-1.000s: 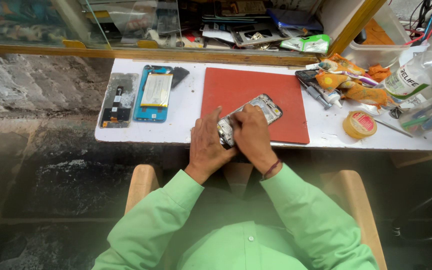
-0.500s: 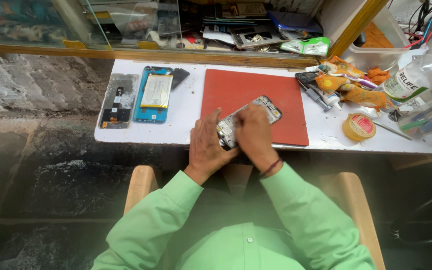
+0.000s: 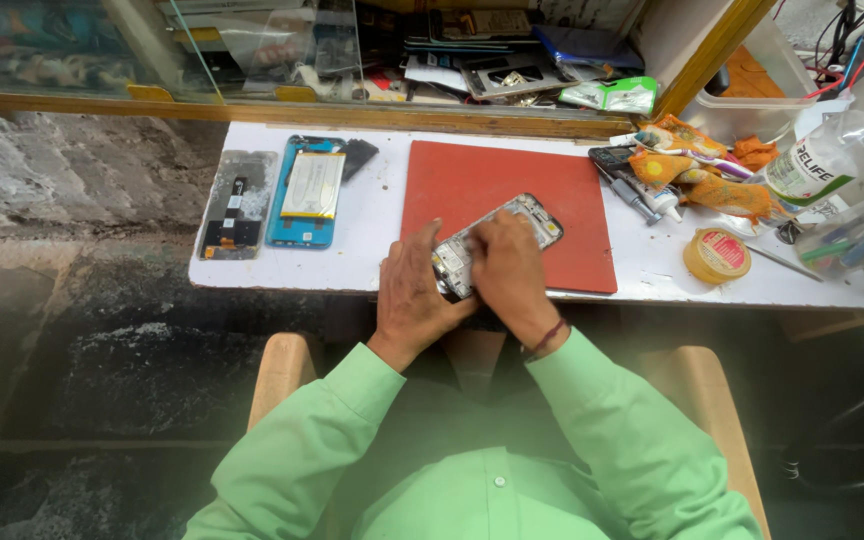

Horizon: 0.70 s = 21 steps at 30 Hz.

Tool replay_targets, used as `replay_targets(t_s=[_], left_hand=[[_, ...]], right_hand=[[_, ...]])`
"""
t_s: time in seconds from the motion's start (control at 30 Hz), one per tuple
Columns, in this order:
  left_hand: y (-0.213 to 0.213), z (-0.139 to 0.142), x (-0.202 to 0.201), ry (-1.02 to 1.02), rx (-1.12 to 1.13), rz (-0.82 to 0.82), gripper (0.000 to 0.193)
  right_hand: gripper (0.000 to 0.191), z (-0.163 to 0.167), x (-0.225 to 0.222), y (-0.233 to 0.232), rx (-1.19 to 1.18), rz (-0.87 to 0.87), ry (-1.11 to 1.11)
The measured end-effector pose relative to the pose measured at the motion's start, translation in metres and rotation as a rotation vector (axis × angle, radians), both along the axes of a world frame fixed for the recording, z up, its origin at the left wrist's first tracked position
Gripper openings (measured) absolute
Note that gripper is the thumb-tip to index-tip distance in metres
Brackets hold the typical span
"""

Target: The person removes the old battery from a disassembled smartphone using a metal prying tool, then cleans the interior with a cloth and places a new battery into the phone. The person handles the phone, battery, prying tool, and cloth during the process.

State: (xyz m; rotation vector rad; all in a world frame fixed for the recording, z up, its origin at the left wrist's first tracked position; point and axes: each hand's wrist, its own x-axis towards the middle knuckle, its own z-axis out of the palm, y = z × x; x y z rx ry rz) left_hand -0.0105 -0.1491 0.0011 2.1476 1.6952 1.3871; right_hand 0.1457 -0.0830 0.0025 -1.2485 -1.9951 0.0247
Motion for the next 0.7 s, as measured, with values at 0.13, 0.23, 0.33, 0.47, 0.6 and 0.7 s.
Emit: replay_targets(t_s=[0.13,0.23,0.33,0.47,0.6,0.7], left_hand=[[0.000,0.000,-0.001,-0.004,0.023,-0.023,0.115],[-0.002,0.000,-0.001,-0.018,0.017,-0.027,0.115],[0.000,0.000,0.000,-0.015,0.042,-0.026,0.114],[-0.001,0.000,0.000,-0.018,0.046,-0.027,0.112],[0.001,0.001,0.000,-0.031,0.043,-0.029,0.112],[0.001,0.001,-0.001,-0.027,0.053,-0.044,0.111]], right_hand=[[0.006,0.015,0.014,0.015,0.044,-0.076,0.018],[0.007,0.019,0.018,0.021,0.050,-0.210,-0.048],[0.007,0.007,0.001,0.003,0.124,-0.115,-0.042],[0.008,0.008,0.001,-0.004,-0.011,0.043,0.039],[0.007,0.022,0.009,0.007,0.071,-0.142,-0.047],[0.007,0.018,-0.002,-0.003,0.095,-0.098,-0.069]])
